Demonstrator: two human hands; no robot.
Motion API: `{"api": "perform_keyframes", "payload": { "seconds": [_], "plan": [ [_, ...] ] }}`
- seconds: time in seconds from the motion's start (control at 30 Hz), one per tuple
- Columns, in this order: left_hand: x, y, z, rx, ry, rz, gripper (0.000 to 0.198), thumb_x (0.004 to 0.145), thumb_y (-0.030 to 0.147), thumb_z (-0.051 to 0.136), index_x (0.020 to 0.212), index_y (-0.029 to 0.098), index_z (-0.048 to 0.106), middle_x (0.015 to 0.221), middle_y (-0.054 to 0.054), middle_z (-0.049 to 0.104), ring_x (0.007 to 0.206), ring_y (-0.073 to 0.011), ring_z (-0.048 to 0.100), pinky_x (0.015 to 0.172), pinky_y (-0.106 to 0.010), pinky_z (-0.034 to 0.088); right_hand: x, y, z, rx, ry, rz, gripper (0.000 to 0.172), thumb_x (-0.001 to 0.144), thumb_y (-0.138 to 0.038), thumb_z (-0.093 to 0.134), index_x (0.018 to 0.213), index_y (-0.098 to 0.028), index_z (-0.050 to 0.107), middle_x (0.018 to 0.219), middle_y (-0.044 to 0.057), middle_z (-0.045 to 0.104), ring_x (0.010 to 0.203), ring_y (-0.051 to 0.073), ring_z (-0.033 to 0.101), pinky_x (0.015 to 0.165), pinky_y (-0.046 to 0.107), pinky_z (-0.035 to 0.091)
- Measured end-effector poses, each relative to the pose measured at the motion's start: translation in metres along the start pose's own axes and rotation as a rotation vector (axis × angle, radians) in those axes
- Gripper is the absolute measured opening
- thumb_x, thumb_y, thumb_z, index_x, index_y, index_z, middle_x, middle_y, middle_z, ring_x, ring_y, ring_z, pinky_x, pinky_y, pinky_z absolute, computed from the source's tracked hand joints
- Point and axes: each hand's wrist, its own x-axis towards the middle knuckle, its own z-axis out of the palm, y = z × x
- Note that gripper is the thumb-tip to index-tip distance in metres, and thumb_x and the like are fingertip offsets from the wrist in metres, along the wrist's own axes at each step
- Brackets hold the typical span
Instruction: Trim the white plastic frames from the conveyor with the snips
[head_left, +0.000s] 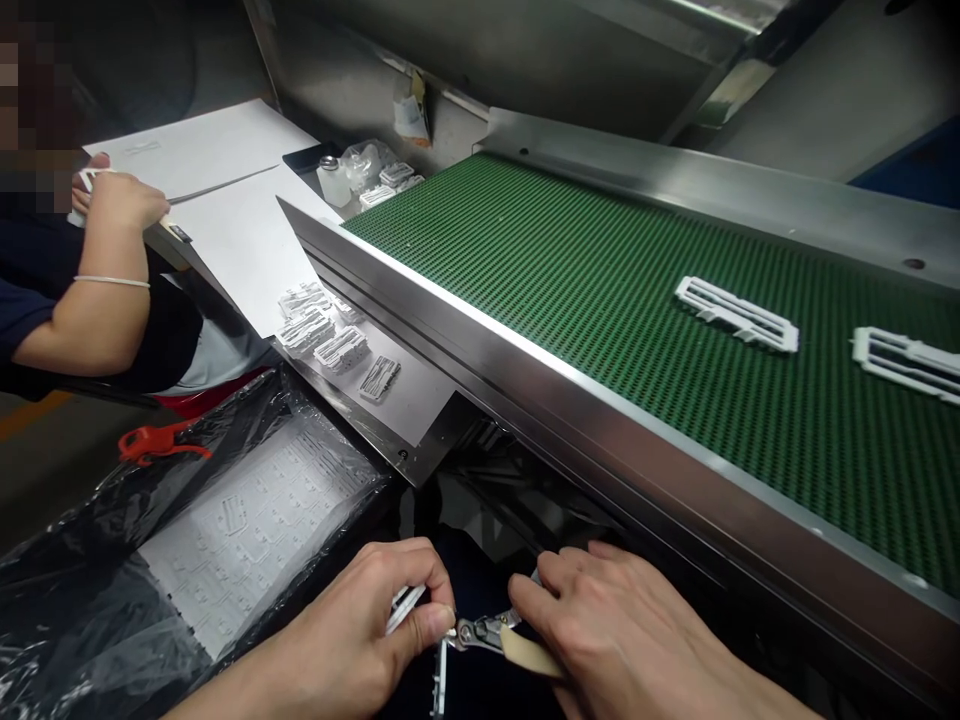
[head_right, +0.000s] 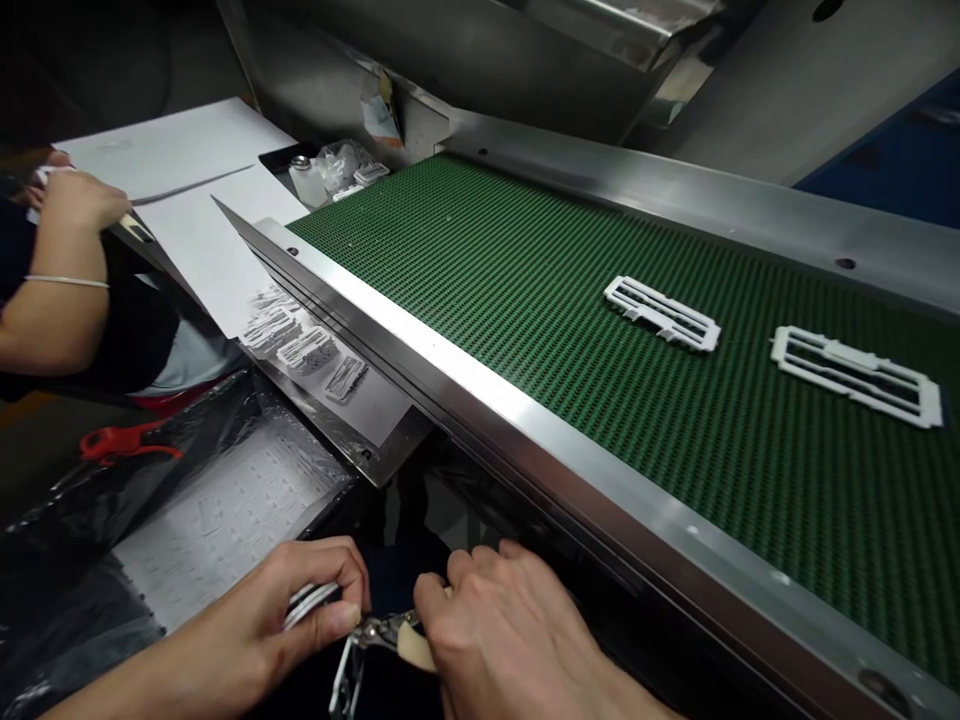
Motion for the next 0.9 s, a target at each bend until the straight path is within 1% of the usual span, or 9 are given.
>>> {"api": "perform_keyframes", "payload": {
  "seconds": [0.1,0.2,0.3,0.4,0.47,0.57,0.67,0.73,0.9],
  "plan": [
    [0.001,-0.004,0.000,-0.083,0.018,-0.062,0.024,0.091,0.038,0.051,0.077,0.019,0.057,0.080,0.000,0.059,0.078,-0.0181,0.053,0.070,-0.028,0.039,0.003,0.003,-0.002,0.142,-0.085,0.117,0.022,0.063,-0.010,0.052,0.080,-0.024,0.058,0.078,0.005,0.062,0.065,0.022,0.059,0.056,0.031,0.038],
    [0.002,-0.006,0.001,-0.174,0.037,-0.116,0.027,0.091,0.042,0.052,0.080,0.018,0.059,0.080,-0.001,0.059,0.078,-0.0184,0.051,0.071,-0.029,0.040,0.006,0.009,0.015,0.491,-0.008,0.271,0.005,0.077,-0.020,0.050,0.074,-0.023,0.051,0.074,0.002,0.060,0.064,0.018,0.055,0.056,0.028,0.036],
    [0.005,-0.007,0.002,-0.297,0.025,-0.128,0.029,0.089,0.044,0.055,0.087,0.016,0.062,0.085,-0.004,0.061,0.081,-0.0192,0.054,0.074,-0.030,0.041,0.020,0.000,0.041,0.934,0.055,0.341,0.011,0.080,-0.031,0.054,0.077,-0.022,0.049,0.071,-0.002,0.056,0.064,0.015,0.050,0.057,0.025,0.037],
    [0.008,-0.010,0.004,-0.478,-0.004,-0.079,0.027,0.089,0.042,0.058,0.090,0.015,0.063,0.090,-0.007,0.066,0.086,-0.0217,0.059,0.079,-0.032,0.044,0.038,-0.017,0.068,1.304,0.068,0.237,0.019,0.070,-0.026,0.063,0.081,-0.019,0.049,0.072,-0.003,0.050,0.064,0.012,0.044,0.057,0.023,0.035],
    [0.009,-0.017,0.006,-0.589,-0.001,-0.059,0.027,0.088,0.040,0.060,0.096,0.015,0.063,0.095,-0.009,0.068,0.091,-0.0238,0.061,0.083,-0.033,0.045,0.048,-0.026,0.083,1.500,0.138,0.153,0.026,0.068,-0.029,0.067,0.080,-0.019,0.046,0.071,-0.004,0.045,0.062,0.010,0.038,0.057,0.023,0.032],
    [0.010,-0.030,0.006,-0.693,0.013,-0.069,0.042,0.083,0.045,0.066,0.115,0.017,0.061,0.103,-0.010,0.067,0.098,-0.0271,0.060,0.086,-0.035,0.044,0.055,-0.030,0.097,1.727,0.272,0.057,0.034,0.072,-0.037,0.070,0.079,-0.020,0.042,0.069,-0.005,0.042,0.060,0.009,0.034,0.056,0.023,0.030],
    [0.012,-0.038,0.006,-0.810,-0.080,-0.028,0.061,0.073,0.049,0.074,0.124,0.018,0.059,0.102,-0.010,0.065,0.100,-0.0299,0.058,0.086,-0.036,0.043,0.058,-0.031,0.103,1.811,0.392,0.015,0.037,0.074,-0.041,0.071,0.078,-0.020,0.041,0.074,-0.002,0.049,0.065,0.011,0.040,0.061,0.024,0.034],
    [0.012,-0.039,0.007,-0.847,-0.114,0.016,0.060,0.072,0.046,0.076,0.122,0.016,0.061,0.104,-0.011,0.064,0.100,-0.0295,0.056,0.088,-0.037,0.041,0.060,-0.035,0.104,1.806,0.431,0.033,0.036,0.074,-0.042,0.071,0.077,-0.019,0.042,0.076,-0.001,0.049,0.067,0.012,0.041,0.064,0.025,0.036],
    [0.010,-0.041,0.011,-1.023,-0.127,-0.042,0.057,0.071,0.040,0.079,0.120,0.016,0.064,0.102,-0.011,0.067,0.100,-0.0267,0.059,0.089,-0.033,0.043,0.055,-0.046,0.100,1.649,0.371,0.201,0.033,0.075,-0.044,0.066,0.076,-0.020,0.044,0.066,-0.004,0.044,0.058,0.011,0.037,0.056,0.025,0.035]
  ]
}}
